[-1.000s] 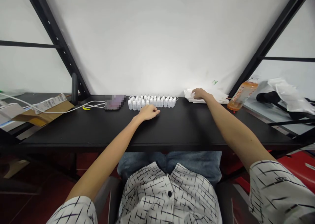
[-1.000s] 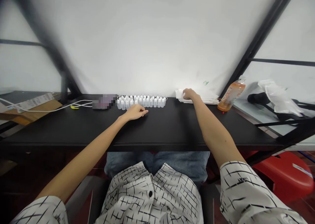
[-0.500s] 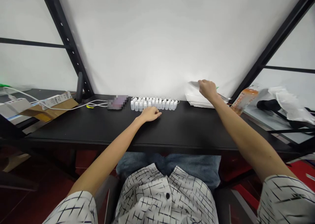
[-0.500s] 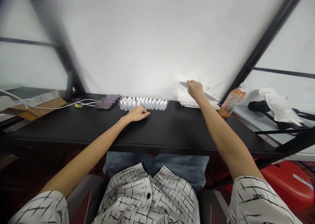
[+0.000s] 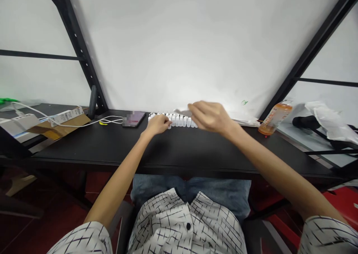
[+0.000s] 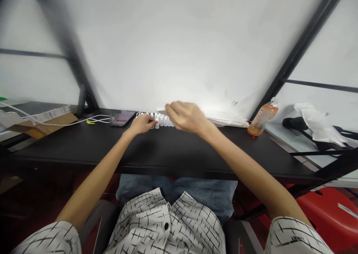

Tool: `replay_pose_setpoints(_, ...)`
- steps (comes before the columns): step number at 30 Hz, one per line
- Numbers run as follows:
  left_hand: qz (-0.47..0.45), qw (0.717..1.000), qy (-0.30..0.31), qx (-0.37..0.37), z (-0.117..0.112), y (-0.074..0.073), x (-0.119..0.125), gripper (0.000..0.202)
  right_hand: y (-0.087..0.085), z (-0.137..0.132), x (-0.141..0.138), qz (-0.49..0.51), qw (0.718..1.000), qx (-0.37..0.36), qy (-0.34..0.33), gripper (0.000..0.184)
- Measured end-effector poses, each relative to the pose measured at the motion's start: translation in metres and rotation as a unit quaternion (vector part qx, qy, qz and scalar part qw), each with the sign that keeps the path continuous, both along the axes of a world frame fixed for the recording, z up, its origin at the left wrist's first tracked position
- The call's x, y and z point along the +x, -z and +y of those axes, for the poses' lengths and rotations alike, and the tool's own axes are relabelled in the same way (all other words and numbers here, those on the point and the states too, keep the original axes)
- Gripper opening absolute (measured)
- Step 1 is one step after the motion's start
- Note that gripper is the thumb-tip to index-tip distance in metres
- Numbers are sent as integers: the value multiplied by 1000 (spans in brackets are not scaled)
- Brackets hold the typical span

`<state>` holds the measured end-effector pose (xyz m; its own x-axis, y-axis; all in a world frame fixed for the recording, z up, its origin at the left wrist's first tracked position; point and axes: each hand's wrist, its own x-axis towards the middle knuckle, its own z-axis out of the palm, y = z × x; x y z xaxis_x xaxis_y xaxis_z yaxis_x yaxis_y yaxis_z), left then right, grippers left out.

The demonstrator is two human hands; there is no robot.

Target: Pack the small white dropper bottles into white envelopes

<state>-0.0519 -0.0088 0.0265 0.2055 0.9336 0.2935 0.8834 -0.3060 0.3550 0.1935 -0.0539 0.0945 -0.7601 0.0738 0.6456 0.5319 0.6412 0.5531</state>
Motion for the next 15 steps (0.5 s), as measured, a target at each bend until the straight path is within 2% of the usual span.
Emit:
replay_pose_setpoints(3, -113, 993, 22, -21, -6, -8, -31, 21, 29, -15, -23, -63, 998, 3, -27, 24)
replay_pose_setpoints(7, -219, 974, 51, 4, -22, -21, -52, 30, 63, -19, -55, -113, 992, -9, -53, 21)
replay_pose_setpoints(11, -220, 972, 84, -12, -38, -32, -50, 33, 86, -15, -81, -142, 988, -45, -51, 24)
replay_pose_setpoints(15, -183, 976, 113, -44, -43, -33, -46, 36, 99, -9, -93, -141, 982, -121, -30, 27)
